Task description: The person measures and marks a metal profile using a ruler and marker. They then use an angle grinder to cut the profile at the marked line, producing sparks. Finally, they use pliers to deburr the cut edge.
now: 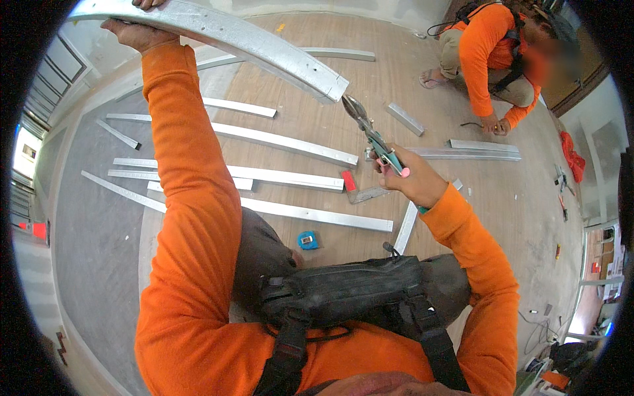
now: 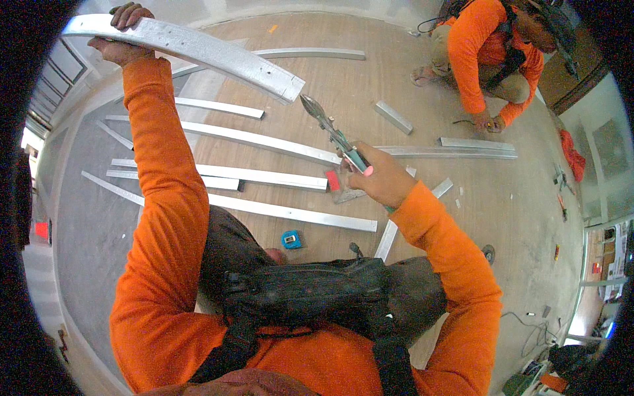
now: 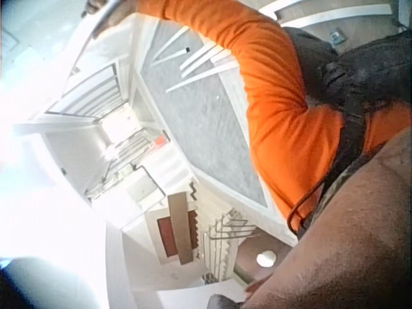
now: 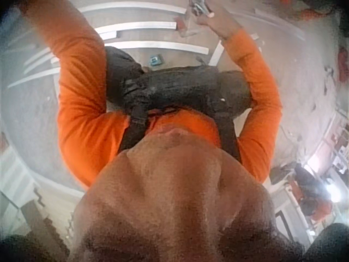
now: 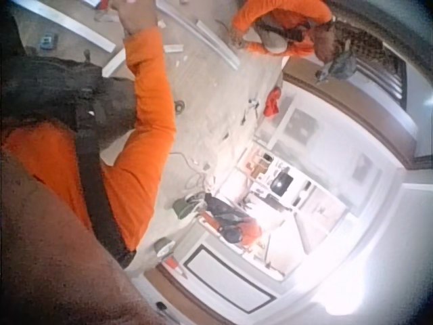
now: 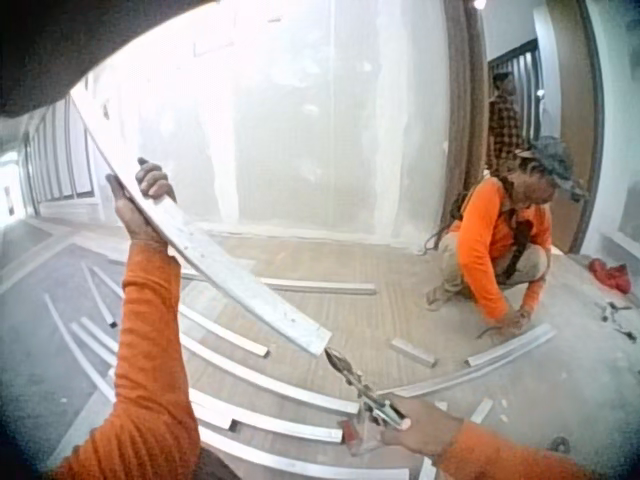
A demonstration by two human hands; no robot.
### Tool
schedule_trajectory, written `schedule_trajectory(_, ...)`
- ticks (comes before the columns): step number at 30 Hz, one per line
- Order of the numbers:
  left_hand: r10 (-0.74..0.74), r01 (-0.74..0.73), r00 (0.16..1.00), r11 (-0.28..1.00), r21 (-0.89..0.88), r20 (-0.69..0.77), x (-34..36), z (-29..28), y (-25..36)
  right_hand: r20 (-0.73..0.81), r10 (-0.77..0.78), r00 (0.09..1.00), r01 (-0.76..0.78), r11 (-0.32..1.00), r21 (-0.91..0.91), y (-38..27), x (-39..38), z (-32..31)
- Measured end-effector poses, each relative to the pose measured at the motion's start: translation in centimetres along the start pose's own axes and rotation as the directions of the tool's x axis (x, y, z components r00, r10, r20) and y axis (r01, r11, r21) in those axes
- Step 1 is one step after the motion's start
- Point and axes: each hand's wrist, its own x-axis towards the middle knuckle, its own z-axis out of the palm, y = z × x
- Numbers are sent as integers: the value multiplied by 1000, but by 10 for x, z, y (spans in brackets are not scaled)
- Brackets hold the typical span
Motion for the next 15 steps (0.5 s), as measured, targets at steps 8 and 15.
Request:
schedule_trajectory(8, -90, 96, 994, 989, -112, 62, 3, 9, -13, 35, 21, 999, -16, 992, -123, -21, -6, -4)
schedule_trajectory(15, -116, 120, 989, 992, -42, 94, 6, 9, -20, -7, 80, 997, -80, 987, -142, -10, -5, -2)
